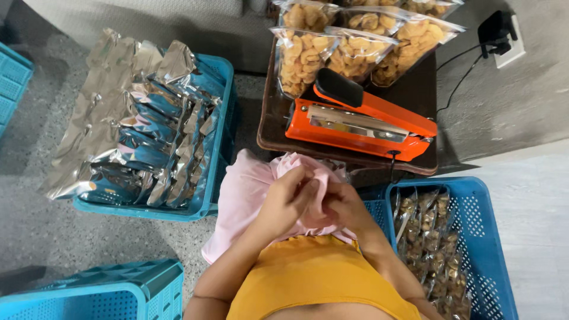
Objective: The person sits on the floor and packs snacks into foil pouches. They place the pouches into a heat-sealing machine to close them and then set the sealed packages aside.
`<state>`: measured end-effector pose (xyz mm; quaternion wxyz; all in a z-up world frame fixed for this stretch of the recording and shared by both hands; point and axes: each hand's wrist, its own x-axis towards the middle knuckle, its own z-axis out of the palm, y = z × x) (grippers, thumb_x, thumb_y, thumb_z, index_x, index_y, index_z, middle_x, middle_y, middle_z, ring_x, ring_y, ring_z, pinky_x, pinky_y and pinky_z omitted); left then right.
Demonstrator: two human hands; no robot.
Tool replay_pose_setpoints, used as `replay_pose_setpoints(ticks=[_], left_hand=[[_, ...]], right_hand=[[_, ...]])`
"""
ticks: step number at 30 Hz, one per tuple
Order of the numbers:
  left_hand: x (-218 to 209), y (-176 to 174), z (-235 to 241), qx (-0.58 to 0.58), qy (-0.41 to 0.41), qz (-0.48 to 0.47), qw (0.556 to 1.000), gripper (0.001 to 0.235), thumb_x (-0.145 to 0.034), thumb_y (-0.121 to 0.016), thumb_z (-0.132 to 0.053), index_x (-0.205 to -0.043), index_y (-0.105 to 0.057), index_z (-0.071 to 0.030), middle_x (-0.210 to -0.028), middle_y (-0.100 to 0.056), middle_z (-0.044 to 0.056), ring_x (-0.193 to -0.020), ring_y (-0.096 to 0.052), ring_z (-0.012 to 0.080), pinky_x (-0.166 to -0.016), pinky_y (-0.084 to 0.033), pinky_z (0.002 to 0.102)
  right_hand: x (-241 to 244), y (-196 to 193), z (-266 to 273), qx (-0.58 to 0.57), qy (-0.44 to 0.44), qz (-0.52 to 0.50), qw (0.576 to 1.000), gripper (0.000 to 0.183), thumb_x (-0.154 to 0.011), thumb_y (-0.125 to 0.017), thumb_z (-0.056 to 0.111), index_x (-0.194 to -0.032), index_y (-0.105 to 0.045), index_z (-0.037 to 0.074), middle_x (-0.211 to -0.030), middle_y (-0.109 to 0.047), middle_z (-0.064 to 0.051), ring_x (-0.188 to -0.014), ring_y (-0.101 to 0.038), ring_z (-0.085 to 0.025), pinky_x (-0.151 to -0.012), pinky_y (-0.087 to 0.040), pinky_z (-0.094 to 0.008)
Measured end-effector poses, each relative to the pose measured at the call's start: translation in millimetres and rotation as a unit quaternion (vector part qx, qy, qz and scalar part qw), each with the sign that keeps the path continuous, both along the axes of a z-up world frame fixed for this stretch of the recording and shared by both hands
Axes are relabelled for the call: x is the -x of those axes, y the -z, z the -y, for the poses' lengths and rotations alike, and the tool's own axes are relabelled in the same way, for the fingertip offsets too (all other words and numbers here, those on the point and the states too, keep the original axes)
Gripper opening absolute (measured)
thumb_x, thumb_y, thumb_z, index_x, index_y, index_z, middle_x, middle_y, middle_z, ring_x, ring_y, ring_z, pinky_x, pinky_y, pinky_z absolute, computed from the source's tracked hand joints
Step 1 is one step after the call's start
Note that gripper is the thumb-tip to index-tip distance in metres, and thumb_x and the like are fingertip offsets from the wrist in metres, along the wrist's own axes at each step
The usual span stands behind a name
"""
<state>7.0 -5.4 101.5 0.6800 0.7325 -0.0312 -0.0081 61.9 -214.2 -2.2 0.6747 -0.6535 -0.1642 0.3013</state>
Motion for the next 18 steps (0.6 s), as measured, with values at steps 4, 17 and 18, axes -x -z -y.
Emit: replay_pose_setpoints(ticks=[4, 17, 18], left_hand=[[4.2, -17.3, -8.1, -0.066, 0.052, 0.188, 0.979, 0.007, -0.101, -0.064, -0.009, -0.106, -0.062, -0.005, -0.098, -0.069, 0.012, -0.092, -0.068, 0.0245, -0.089, -0.052, 0.037], [-225.5, 253.9, -295.4, 0.068, -0.506, -0.014, 0.860, 0.028, -0.089, -0.076, -0.009, -0.112, -0.064, 0.003, -0.095, -0.070, 0.008, -0.081, -0.065, 0.0151, -0.073, -0.053, 0.031], [-232.9, 261.2, -307.3, 0.063, -0.514, -0.005, 0.856, 0.033, -0.087, -0.078, -0.009, -0.113, -0.063, 0.004, -0.098, -0.071, 0.009, -0.085, -0.066, 0.0162, -0.077, -0.054, 0.032]], right_hand=[[1.7, -5.7, -44.7, 0.022, -0.058, 0.101, 0.993, 0.027, -0.092, -0.064, 0.003, -0.117, -0.066, -0.006, -0.114, -0.067, -0.013, -0.106, -0.065, -0.019, -0.095, -0.053, -0.030], [-15.9, -18.9, -26.5, -0.003, 0.121, 0.146, 0.982, 0.037, -0.098, -0.070, 0.011, -0.129, -0.060, -0.006, -0.122, -0.067, -0.015, -0.109, -0.065, -0.021, -0.099, -0.054, -0.031], [-14.2, -22.5, -23.9, 0.007, 0.133, 0.156, 0.979, 0.037, -0.098, -0.070, 0.011, -0.129, -0.060, -0.005, -0.122, -0.067, -0.015, -0.109, -0.065, -0.021, -0.099, -0.054, -0.031]])
